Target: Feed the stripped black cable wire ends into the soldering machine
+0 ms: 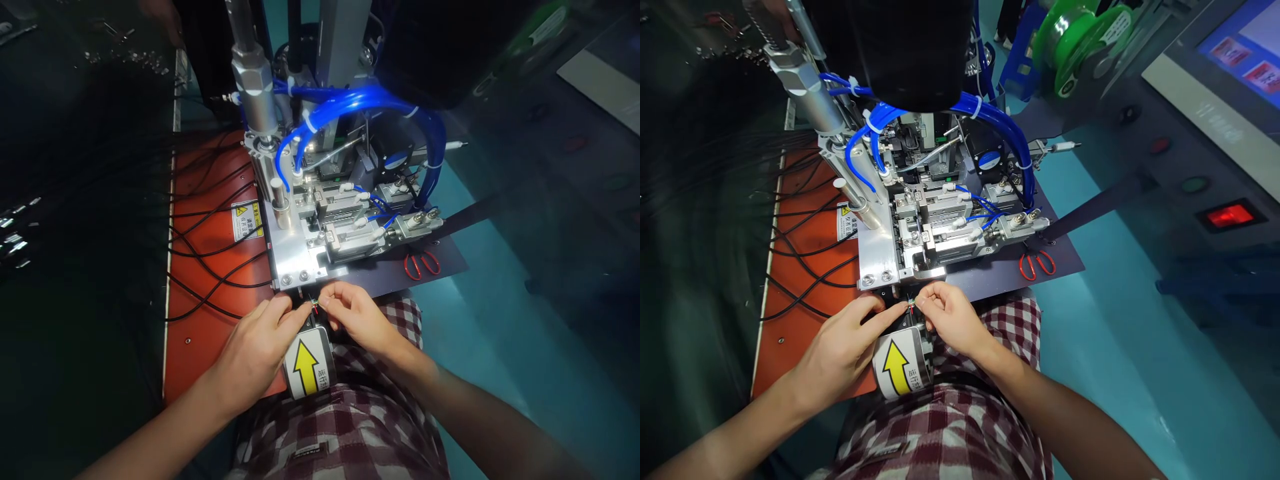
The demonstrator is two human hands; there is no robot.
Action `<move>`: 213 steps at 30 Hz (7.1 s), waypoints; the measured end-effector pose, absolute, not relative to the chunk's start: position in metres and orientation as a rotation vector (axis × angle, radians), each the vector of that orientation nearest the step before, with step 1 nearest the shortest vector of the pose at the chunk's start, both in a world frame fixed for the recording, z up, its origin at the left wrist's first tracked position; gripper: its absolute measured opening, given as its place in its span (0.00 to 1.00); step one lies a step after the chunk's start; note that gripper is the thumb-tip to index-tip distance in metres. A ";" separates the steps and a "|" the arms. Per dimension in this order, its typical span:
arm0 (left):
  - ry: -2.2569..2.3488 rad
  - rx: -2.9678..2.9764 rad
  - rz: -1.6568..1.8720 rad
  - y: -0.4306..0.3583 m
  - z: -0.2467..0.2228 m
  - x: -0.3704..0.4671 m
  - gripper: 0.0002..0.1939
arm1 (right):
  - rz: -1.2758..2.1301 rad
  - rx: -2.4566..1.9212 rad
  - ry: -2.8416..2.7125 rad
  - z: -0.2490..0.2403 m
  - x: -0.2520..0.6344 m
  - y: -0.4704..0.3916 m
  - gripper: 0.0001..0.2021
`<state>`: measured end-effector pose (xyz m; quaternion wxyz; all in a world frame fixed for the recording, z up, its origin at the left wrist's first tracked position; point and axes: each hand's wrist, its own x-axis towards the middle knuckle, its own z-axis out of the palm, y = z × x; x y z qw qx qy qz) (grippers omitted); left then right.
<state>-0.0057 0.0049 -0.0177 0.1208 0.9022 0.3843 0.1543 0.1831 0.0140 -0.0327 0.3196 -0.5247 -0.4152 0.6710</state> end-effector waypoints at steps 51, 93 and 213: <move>1.121 2.728 0.404 0.004 -0.017 -0.003 0.17 | 1.488 -1.566 -1.274 -0.034 0.176 0.003 0.08; 1.113 2.660 0.451 0.003 -0.016 -0.004 0.14 | 1.113 -1.533 -1.379 -0.039 0.165 -0.004 0.07; 1.169 2.583 0.447 0.005 -0.013 -0.006 0.16 | 1.587 -1.397 -1.055 -0.041 0.173 0.003 0.11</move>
